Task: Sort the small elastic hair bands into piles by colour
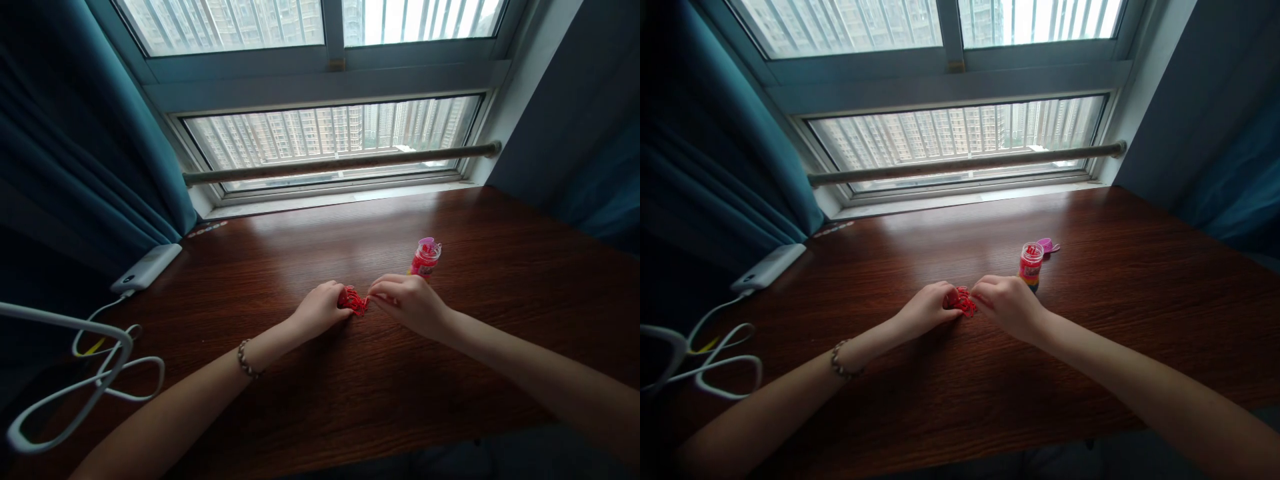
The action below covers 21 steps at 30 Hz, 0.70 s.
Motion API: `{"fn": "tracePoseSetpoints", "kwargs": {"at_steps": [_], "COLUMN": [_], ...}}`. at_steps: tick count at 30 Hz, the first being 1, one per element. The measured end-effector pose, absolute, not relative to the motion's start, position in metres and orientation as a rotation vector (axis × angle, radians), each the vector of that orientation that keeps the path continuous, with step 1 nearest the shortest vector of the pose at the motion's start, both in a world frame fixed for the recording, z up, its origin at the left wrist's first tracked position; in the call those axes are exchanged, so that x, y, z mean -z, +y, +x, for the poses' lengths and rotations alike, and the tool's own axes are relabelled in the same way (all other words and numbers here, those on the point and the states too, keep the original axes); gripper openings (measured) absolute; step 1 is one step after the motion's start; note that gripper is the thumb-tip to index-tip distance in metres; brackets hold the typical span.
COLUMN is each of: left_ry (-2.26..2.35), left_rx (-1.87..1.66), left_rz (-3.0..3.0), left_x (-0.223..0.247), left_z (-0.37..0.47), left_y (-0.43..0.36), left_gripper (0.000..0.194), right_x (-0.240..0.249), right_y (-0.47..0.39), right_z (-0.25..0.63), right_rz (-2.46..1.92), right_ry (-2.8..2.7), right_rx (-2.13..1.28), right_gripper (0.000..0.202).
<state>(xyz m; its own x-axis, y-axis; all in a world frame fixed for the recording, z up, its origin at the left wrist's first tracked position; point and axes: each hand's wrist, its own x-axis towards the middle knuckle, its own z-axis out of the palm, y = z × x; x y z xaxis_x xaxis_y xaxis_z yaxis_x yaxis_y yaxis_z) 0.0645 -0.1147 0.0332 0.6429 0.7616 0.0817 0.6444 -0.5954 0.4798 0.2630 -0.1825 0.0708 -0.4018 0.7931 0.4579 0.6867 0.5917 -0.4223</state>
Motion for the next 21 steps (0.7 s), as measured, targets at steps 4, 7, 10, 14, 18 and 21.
{"fn": "tracePoseSetpoints", "kwargs": {"at_steps": [4, 7, 10, 14, 18, 21], "left_ry": [0.976, 0.931, 0.898, 0.866, 0.783, 0.717], "left_rx": [-0.302, -0.309, -0.334, -0.334, -0.282, -0.291], "left_rz": [2.473, 2.52, 2.496, 2.122, 1.611, 1.408], "left_x": [-0.037, -0.033, -0.031, -0.038, -0.048, -0.047], "left_z": [0.071, 0.071, 0.068, 0.065, 0.067, 0.069], "left_y": [-0.108, -0.107, -0.106, -0.105, -0.106, -0.108], "left_gripper": [0.012, 0.013, 0.012, 0.011, 0.014, 0.014], "right_x": [-0.038, -0.026, -0.019, -0.013, -0.016, -0.02], "right_y": [-0.167, -0.164, -0.167, -0.169, -0.17, -0.173], "right_z": [0.249, 0.252, 0.255, 0.255, 0.253, 0.253], "right_rz": [-1.259, -1.264, -1.243, -1.163, -1.009, -0.888], "right_ry": [-2.14, -2.067, -2.02, -1.96, -1.877, -1.899], "right_rx": [-0.24, -0.251, -0.29, -0.341, -0.383, -0.461], "right_gripper": [0.017, 0.016, 0.015, 0.013, 0.018, 0.028]}}
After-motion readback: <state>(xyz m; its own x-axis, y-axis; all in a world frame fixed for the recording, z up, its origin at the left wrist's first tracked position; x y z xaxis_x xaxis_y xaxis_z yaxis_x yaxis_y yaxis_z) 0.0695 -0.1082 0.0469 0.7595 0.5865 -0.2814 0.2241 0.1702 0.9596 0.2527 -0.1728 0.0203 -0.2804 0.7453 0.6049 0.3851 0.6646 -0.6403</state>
